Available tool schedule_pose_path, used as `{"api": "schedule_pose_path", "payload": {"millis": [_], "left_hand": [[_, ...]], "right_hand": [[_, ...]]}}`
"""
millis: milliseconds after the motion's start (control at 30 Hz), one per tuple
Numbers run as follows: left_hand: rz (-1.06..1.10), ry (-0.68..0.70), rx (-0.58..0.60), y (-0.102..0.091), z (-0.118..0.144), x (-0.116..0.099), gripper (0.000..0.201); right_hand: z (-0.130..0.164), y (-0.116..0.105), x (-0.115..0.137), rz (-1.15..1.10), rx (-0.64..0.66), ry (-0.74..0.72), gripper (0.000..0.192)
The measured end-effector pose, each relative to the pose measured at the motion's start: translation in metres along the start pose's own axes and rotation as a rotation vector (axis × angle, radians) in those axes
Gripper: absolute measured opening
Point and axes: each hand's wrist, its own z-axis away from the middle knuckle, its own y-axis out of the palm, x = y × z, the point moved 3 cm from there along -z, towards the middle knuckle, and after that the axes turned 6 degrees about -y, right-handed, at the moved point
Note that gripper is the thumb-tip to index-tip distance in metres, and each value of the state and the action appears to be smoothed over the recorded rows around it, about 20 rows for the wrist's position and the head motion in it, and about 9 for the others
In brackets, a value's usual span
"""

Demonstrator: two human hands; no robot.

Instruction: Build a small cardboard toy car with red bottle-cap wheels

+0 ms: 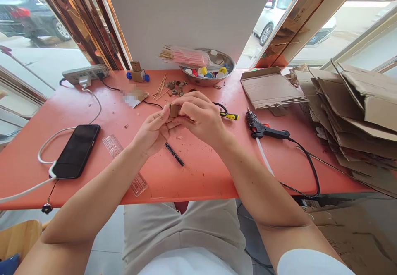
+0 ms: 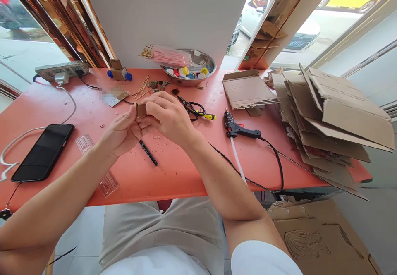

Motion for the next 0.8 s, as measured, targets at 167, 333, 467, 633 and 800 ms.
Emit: {"api": "schedule_pose_path", "payload": {"millis": [167, 333, 467, 633, 800], "left_hand": [[-0.159, 0.252, 0.127, 0.005, 0.004, -0.004, 0.028], [-0.405, 0.518, 0.111, 0.002, 0.002, -0.01, 0.052], [-0.525, 0.594, 0.093, -0.003, -0.001, -0.011, 0.062], [-0.592, 0.611, 0.105, -0.004, 0.0, -0.012, 0.063], [-0.66, 0.665, 0.084, -0.003, 0.004, -0.015, 0.066]], "right_hand": [[-0.003, -0.004, 0.004, 0.033, -0.076, -0.071, 0.019], [-0.008, -0.019, 0.009, -0.061, -0.097, -0.054, 0.003], [-0.012, -0.027, 0.011, -0.094, -0.061, -0.032, 0.006], [-0.016, -0.03, 0.017, -0.065, -0.061, -0.107, 0.011], [-0.017, -0.034, 0.019, -0.07, -0.012, -0.073, 0.014]]}}
